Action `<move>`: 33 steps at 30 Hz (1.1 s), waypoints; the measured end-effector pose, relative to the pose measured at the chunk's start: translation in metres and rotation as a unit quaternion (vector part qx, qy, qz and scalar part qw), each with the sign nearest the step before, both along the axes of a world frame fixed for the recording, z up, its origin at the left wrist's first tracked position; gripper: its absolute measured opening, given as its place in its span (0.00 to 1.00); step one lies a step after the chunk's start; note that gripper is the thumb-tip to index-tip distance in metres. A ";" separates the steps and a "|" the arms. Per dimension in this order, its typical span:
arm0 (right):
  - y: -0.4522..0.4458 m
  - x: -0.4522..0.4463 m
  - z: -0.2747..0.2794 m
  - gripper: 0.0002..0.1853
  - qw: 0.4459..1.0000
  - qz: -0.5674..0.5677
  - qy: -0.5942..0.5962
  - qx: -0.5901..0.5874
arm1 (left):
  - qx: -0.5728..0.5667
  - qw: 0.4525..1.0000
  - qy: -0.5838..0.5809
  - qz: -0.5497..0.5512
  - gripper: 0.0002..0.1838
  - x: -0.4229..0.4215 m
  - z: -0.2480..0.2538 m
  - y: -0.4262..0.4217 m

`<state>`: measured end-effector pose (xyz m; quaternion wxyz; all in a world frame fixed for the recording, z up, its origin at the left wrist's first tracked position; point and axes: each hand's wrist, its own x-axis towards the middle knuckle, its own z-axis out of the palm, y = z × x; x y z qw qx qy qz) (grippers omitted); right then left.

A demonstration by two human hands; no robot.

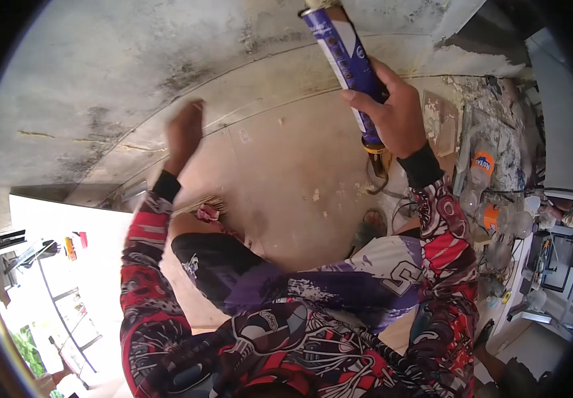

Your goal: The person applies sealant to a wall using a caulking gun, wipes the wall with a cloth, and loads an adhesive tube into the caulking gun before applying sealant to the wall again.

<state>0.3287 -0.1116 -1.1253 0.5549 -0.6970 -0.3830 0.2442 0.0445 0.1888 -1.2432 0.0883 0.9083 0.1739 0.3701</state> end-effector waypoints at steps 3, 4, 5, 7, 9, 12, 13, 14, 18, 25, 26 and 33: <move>-0.005 -0.001 0.003 0.26 0.998 -0.001 0.032 0.057 | -0.169 0.959 0.218 0.065 0.05 -0.009 -0.112 -0.038; -0.009 -0.001 0.005 0.27 0.998 0.001 0.040 0.058 | -0.227 0.939 0.241 0.089 0.05 -0.003 -0.142 -0.049; -0.013 -0.001 0.008 0.27 0.997 0.001 0.046 0.060 | -0.251 0.925 0.264 0.104 0.07 0.003 -0.172 -0.055; -0.020 -0.005 0.015 0.28 0.996 -0.003 0.055 0.070 | -0.275 0.905 0.290 0.149 0.08 0.017 -0.209 -0.070; -0.026 -0.007 0.022 0.28 0.998 -0.014 0.035 0.046 | -0.265 0.904 0.293 0.162 0.07 0.028 -0.237 -0.069; -0.036 -0.011 0.018 0.30 0.998 -0.036 0.029 0.040 | -0.214 0.909 0.317 0.164 0.07 0.053 -0.262 -0.062; -0.038 -0.011 0.017 0.31 0.998 -0.040 0.024 0.038 | -0.196 0.907 0.329 0.177 0.07 0.065 -0.263 -0.055; -0.039 -0.010 0.016 0.31 0.998 -0.043 0.022 0.033 | -0.181 0.901 0.345 0.189 0.08 0.070 -0.264 -0.053; -0.037 -0.005 0.016 0.32 0.998 -0.046 0.034 0.022 | -0.156 0.895 0.395 0.139 0.07 0.075 -0.239 -0.041; -0.031 0.012 0.012 0.32 0.999 -0.026 0.025 -0.026 | -0.138 0.895 0.392 0.162 0.08 0.072 -0.250 -0.011; -0.031 0.013 0.011 0.32 0.999 -0.022 0.023 -0.023 | -0.141 0.898 0.379 0.175 0.08 0.076 -0.248 -0.008; -0.025 0.011 0.010 0.32 0.999 -0.017 0.022 -0.022 | -0.147 0.900 0.353 0.208 0.09 0.085 -0.251 0.005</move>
